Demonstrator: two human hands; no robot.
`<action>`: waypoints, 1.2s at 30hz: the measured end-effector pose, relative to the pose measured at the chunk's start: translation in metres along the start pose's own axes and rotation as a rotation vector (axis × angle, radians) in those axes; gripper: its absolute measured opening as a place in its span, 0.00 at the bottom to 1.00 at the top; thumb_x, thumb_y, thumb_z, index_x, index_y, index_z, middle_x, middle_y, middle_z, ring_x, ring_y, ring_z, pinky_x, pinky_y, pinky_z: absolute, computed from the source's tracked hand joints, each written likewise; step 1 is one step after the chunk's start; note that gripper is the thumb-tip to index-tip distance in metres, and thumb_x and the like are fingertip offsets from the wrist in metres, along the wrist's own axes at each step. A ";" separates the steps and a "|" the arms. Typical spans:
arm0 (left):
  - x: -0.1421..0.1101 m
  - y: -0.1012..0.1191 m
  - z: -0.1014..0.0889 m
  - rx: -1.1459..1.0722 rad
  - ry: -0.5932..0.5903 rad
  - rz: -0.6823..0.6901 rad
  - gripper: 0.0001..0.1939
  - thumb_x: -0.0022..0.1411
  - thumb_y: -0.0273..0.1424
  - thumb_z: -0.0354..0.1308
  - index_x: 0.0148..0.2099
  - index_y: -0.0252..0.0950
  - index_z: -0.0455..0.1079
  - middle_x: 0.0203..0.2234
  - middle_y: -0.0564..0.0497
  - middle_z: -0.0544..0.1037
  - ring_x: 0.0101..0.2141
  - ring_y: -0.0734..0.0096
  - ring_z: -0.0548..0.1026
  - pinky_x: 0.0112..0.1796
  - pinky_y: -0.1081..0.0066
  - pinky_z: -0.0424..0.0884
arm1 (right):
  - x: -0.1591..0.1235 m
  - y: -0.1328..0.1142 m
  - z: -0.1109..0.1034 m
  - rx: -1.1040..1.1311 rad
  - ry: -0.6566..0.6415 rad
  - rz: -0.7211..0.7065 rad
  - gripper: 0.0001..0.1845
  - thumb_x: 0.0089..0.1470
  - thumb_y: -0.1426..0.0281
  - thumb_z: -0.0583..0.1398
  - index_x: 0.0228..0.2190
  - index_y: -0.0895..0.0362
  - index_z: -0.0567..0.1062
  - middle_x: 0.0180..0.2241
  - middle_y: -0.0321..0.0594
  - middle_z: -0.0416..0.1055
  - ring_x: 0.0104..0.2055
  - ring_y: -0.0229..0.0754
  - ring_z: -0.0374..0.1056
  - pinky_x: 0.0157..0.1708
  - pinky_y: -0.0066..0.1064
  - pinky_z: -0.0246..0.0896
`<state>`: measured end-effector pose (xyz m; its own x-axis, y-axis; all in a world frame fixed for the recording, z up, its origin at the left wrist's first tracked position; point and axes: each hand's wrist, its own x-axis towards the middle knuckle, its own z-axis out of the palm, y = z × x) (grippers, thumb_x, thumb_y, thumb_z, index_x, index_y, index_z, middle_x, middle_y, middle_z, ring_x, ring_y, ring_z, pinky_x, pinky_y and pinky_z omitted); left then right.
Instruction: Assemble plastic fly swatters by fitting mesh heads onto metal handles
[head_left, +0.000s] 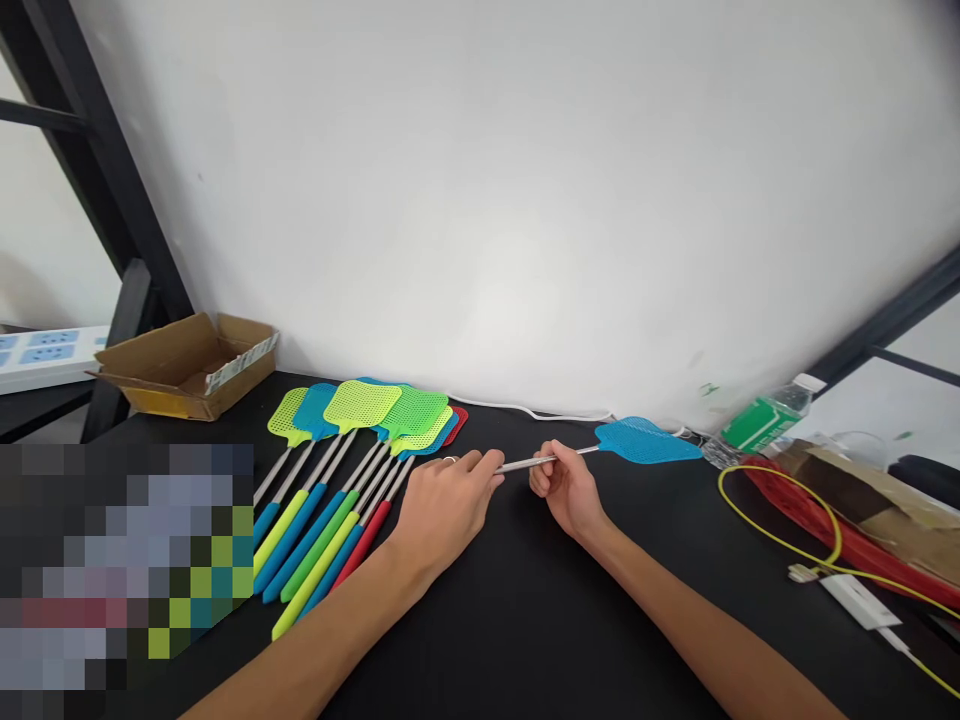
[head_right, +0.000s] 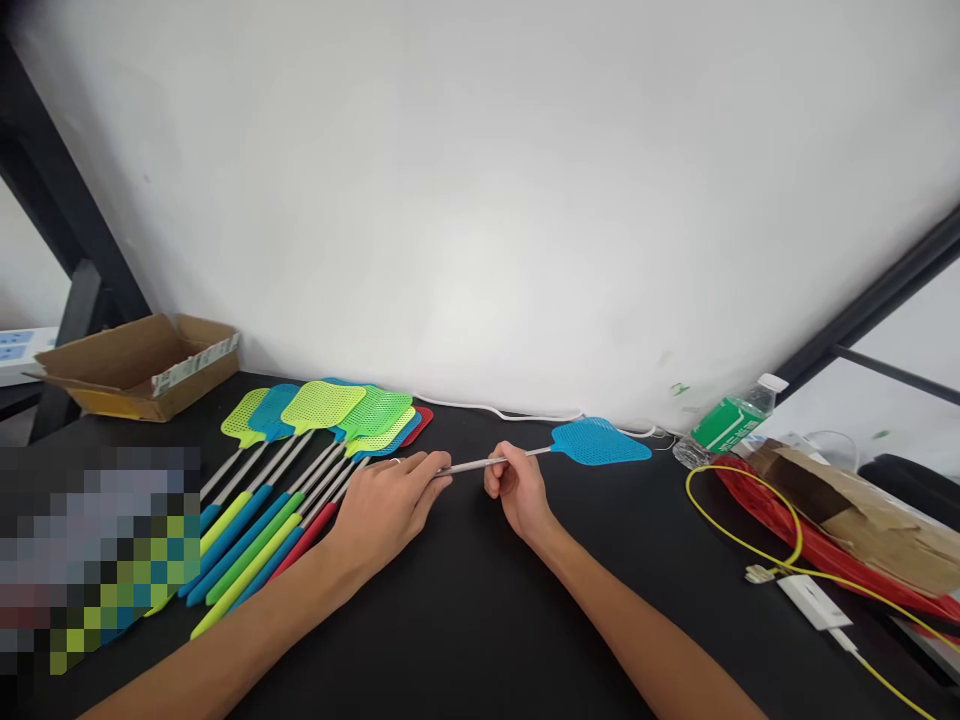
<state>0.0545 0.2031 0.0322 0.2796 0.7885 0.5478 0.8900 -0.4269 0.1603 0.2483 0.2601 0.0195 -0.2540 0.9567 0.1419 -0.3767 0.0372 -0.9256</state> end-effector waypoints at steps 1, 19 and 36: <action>-0.001 0.001 0.001 -0.006 0.006 0.007 0.10 0.74 0.34 0.47 0.44 0.41 0.69 0.28 0.54 0.76 0.25 0.68 0.72 0.26 0.67 0.52 | 0.000 0.001 0.000 -0.019 -0.005 -0.007 0.25 0.59 0.57 0.60 0.16 0.55 0.65 0.14 0.32 0.56 0.18 0.34 0.52 0.22 0.30 0.46; 0.004 0.004 -0.004 0.004 -0.165 -0.097 0.14 0.70 0.25 0.44 0.38 0.37 0.71 0.29 0.49 0.78 0.28 0.64 0.75 0.28 0.67 0.56 | 0.000 0.002 -0.004 -0.281 -0.105 0.015 0.34 0.61 0.51 0.57 0.10 0.54 0.61 0.09 0.31 0.50 0.16 0.35 0.50 0.21 0.32 0.44; 0.001 0.001 0.007 -0.857 0.124 -0.561 0.11 0.67 0.40 0.56 0.48 0.42 0.64 0.30 0.56 0.73 0.24 0.73 0.70 0.29 0.71 0.65 | 0.014 -0.006 -0.022 -0.010 0.246 -0.061 0.27 0.57 0.58 0.62 0.15 0.53 0.57 0.12 0.28 0.47 0.17 0.34 0.47 0.21 0.32 0.46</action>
<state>0.0582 0.2061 0.0271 -0.1795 0.9410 0.2869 0.3117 -0.2222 0.9238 0.2664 0.2800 0.0196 -0.0062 0.9941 0.1087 -0.3758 0.0984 -0.9214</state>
